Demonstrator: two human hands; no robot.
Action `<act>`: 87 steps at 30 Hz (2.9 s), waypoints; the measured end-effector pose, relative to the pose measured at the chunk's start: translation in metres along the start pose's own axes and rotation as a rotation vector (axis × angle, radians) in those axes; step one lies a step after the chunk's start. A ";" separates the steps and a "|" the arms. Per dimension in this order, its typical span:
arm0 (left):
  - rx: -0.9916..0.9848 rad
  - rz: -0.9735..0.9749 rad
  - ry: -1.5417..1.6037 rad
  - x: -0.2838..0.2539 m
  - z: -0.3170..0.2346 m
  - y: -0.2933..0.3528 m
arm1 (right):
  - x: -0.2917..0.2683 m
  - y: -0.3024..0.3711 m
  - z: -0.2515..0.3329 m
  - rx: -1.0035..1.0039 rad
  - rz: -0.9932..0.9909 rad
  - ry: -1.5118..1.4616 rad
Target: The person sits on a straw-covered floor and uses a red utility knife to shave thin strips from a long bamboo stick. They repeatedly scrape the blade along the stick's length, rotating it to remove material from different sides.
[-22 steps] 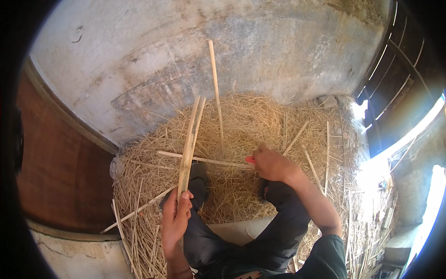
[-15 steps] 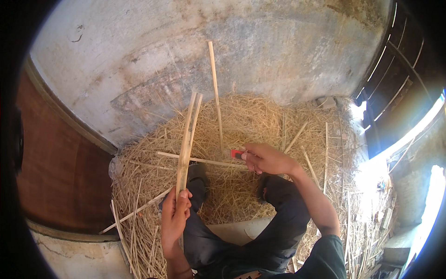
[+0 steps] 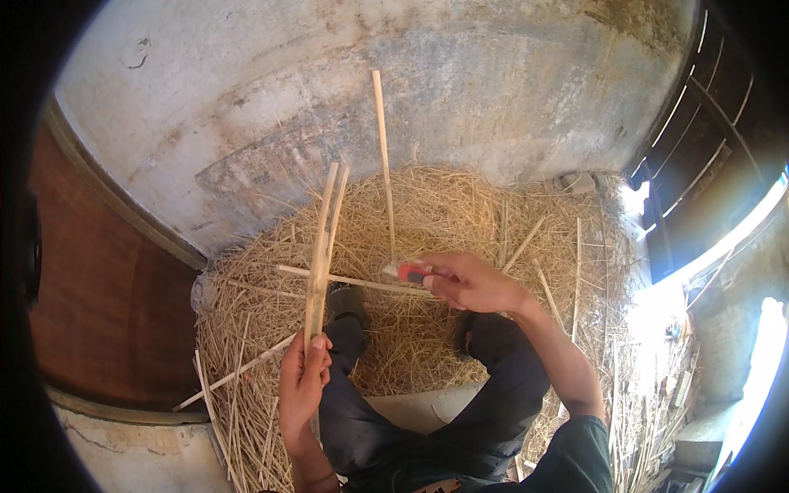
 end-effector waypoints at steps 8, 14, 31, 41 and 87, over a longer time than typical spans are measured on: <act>0.008 -0.001 -0.021 -0.002 -0.005 -0.001 | 0.005 -0.003 -0.001 -0.003 -0.024 0.176; 0.027 0.000 -0.093 0.000 0.000 -0.002 | 0.005 -0.001 0.015 -0.084 -0.027 0.355; 0.226 0.019 -0.231 0.044 -0.028 -0.036 | 0.025 0.008 0.037 -0.167 0.142 0.069; 0.225 -0.128 -0.229 0.026 -0.030 -0.038 | 0.018 0.014 0.028 -0.156 0.144 0.028; 0.158 0.141 -0.336 0.065 -0.038 0.025 | 0.048 0.061 0.079 -0.504 -0.624 0.675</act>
Point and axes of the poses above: each hand's wrist, its own y-axis away from the middle knuckle, its own x-axis out of the palm, z = x × y, the point moved 6 cm from there along -y, towards the middle knuckle, and after that the axes turned 5 degrees about -x, right-handed, at the moved point
